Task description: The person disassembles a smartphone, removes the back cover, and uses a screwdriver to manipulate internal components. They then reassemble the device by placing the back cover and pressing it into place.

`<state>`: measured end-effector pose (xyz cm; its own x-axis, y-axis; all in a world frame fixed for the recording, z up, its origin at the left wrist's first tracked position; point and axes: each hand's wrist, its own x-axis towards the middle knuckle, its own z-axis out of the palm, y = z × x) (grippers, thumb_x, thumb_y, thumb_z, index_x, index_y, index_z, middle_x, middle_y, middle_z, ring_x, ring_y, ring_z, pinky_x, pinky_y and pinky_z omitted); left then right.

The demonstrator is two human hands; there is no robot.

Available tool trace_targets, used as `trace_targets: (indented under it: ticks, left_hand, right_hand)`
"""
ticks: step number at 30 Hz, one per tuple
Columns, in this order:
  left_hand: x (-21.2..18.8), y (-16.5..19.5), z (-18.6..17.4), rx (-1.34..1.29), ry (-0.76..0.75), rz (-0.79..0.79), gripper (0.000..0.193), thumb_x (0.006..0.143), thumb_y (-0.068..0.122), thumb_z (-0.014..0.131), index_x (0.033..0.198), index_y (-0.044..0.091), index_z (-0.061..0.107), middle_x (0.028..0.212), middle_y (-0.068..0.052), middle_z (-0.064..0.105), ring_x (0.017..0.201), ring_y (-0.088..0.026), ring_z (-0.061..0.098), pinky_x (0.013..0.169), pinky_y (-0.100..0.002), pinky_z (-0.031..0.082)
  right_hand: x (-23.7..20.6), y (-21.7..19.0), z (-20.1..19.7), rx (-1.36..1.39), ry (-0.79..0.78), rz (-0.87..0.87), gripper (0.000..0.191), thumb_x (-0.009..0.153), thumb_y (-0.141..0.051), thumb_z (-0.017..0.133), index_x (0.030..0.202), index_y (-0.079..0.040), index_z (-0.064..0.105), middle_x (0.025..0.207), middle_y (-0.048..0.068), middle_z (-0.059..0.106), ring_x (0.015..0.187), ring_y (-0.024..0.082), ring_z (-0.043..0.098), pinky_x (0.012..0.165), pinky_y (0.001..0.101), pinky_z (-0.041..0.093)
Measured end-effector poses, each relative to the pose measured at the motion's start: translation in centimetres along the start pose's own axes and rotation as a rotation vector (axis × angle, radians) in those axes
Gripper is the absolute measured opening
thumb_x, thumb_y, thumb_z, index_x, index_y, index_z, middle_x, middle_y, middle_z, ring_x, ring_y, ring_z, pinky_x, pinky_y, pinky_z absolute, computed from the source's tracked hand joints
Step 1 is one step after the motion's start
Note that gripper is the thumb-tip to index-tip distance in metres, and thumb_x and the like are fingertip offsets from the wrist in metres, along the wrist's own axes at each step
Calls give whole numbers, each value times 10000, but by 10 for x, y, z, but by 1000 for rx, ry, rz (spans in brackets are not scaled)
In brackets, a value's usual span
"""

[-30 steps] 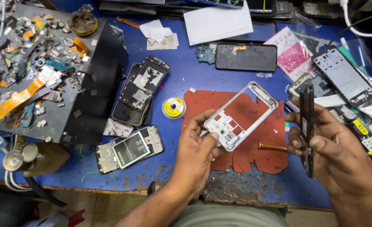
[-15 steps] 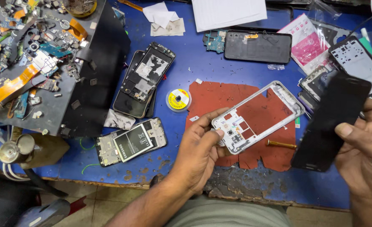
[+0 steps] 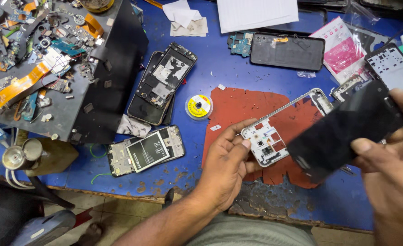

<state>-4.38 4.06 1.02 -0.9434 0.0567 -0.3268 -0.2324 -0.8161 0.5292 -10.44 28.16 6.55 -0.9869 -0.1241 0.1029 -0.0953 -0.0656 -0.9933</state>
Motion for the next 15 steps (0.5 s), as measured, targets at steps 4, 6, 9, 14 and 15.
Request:
trace_targets:
  ticks: [4,6,9,14,15]
  left_hand:
    - [-2,-3,5,7,-42,9,458,1045,-12,424,1500,17,455,1244,-137,646,1076,-210,679,897,-391,599]
    - [-4,-3,7,31,-27,-4,475,1044,-22,419,1516,17,445,1262,-133,631,1096,-204,666,929,-399,601]
    - [-6,-1,7,69,-38,-19,484,1046,-16,379,1526,22,429,1286,-144,618,1135,-211,672,963,-404,604]
    - [-4,-1,4,74,-39,-11,486,1047,-31,366,1527,13,424,1302,-145,615,1141,-206,672,972,-377,600]
    - [-4,-2,3,72,-38,-14,485,1046,-33,367,1525,15,426,1303,-139,620,1133,-196,676,962,-360,601]
  right_hand:
    - [-10,8,40,-84,105,-74,756,885,203,661,1537,-4,340,1334,189,574,1170,236,668,1038,342,616]
    - [-10,7,52,-127,87,-65,759,870,193,679,1518,-9,338,1413,179,555,1194,229,663,979,328,609]
    - [-8,4,63,-180,65,-52,748,856,182,672,1491,-9,325,1440,177,519,1210,228,651,955,336,615]
    - [-4,0,69,-257,41,-38,751,836,172,667,1475,7,309,1436,170,489,1202,234,645,949,347,622]
    - [-4,0,69,-264,38,-38,752,834,170,668,1477,10,311,1439,168,485,1202,233,643,948,347,621]
